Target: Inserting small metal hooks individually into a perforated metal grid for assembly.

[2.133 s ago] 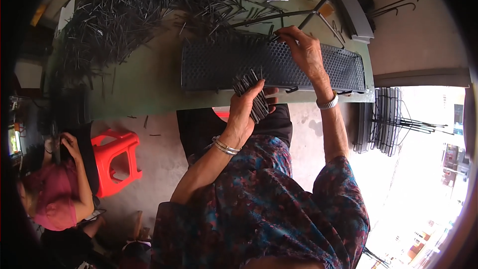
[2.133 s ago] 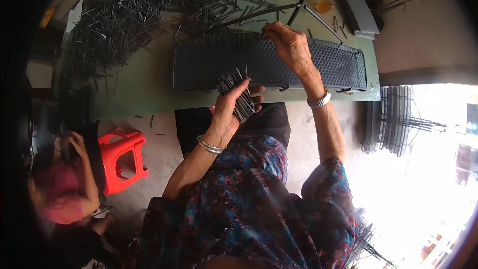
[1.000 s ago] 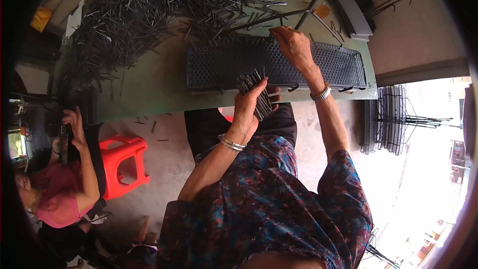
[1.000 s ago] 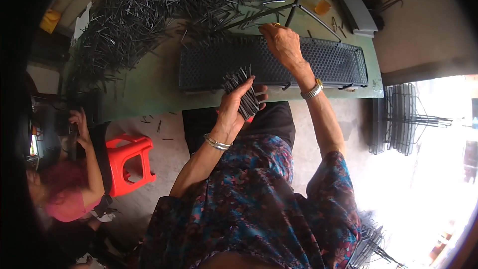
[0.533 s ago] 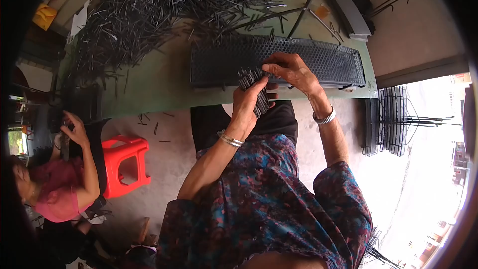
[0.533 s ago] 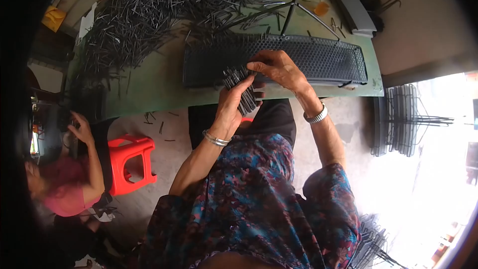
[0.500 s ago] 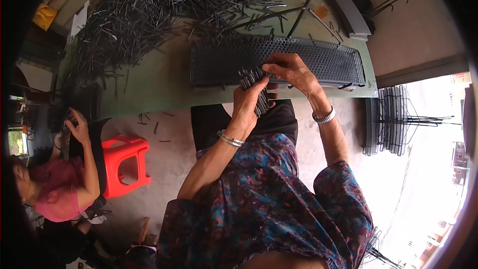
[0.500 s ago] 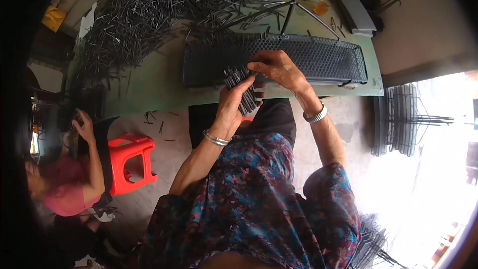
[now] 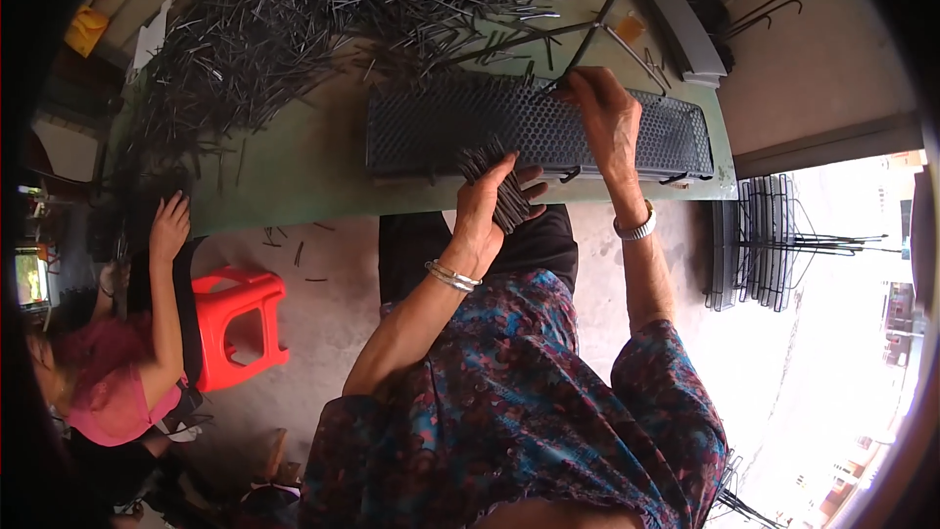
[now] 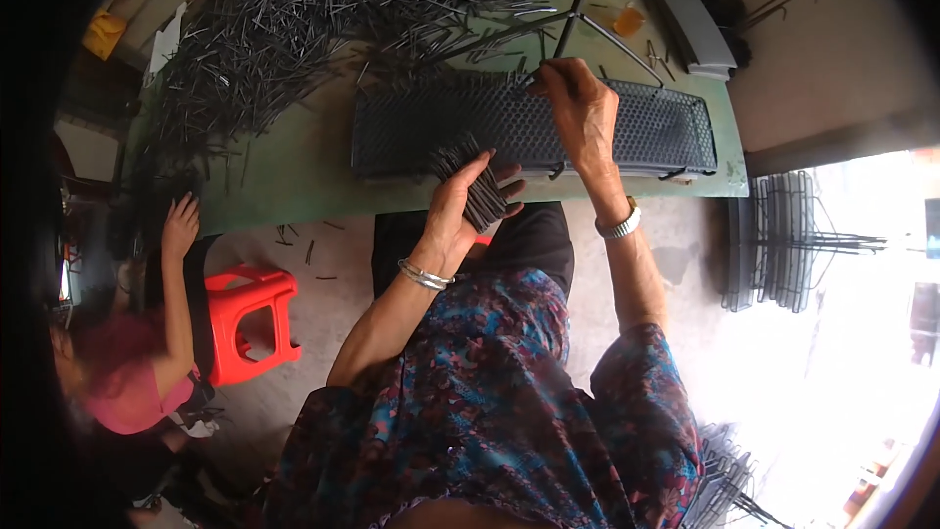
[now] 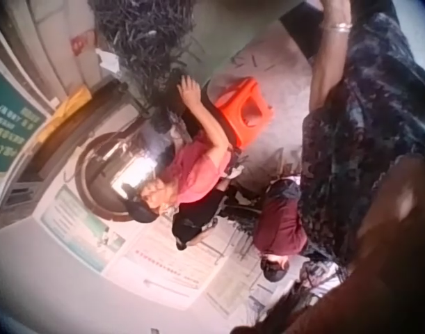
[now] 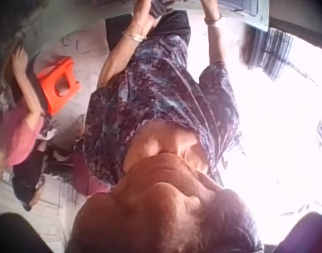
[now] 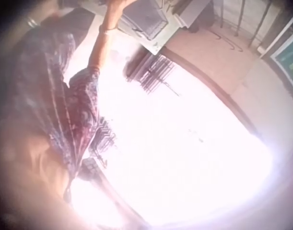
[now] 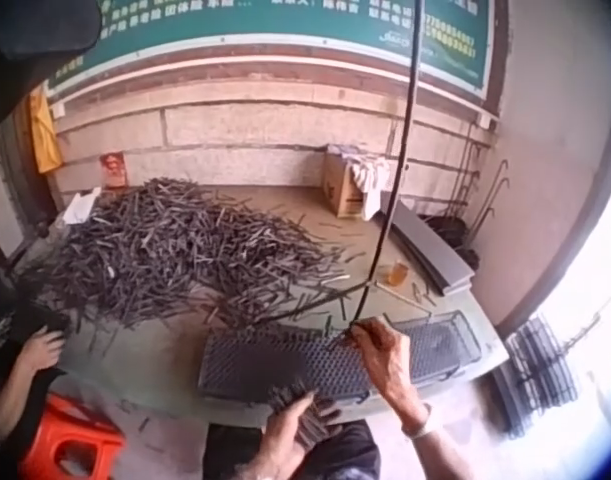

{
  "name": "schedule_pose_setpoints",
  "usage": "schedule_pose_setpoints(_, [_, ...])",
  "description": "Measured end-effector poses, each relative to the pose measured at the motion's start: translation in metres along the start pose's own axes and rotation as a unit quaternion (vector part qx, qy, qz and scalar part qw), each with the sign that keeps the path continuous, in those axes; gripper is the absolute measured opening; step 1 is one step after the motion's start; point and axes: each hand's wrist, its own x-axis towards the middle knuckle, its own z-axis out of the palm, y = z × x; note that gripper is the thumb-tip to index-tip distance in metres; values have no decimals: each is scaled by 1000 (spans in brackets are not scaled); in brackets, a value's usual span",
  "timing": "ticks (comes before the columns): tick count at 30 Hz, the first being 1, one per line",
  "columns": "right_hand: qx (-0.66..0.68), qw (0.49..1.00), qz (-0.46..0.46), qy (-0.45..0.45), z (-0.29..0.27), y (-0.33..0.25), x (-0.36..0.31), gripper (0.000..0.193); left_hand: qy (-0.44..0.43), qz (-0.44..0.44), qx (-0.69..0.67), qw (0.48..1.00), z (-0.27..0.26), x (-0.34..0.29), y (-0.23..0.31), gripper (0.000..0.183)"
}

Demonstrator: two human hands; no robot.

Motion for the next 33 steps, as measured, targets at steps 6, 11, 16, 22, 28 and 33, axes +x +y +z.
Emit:
schedule_pose_setpoints(6, [-87,994,-68,3,14,19,19,16,-15,-51,-47,997,-8,13,-10,19])
schedule_pose_setpoints(11, [-103,992,-72,-21,12,19,22,15,-28,-36,-85,995,-17,15,-17,21])
schedule_pose_setpoints(16, [-80,993,-74,-55,12,36,21,16,-33,-33,-85,995,-17,9,-20,20])
schedule_pose_setpoints(22, [-216,967,-121,-57,20,47,24,15,-34,-22,-61,997,-16,-2,-15,20])
schedule_pose_setpoints(28, [-177,980,-94,-17,17,16,6,27,-29,13,-24,999,-20,-10,-7,20])
schedule_pose_setpoints(33, [188,977,-96,10,-40,-96,-40,34,-41,14,-26,999,-31,-22,1,19])
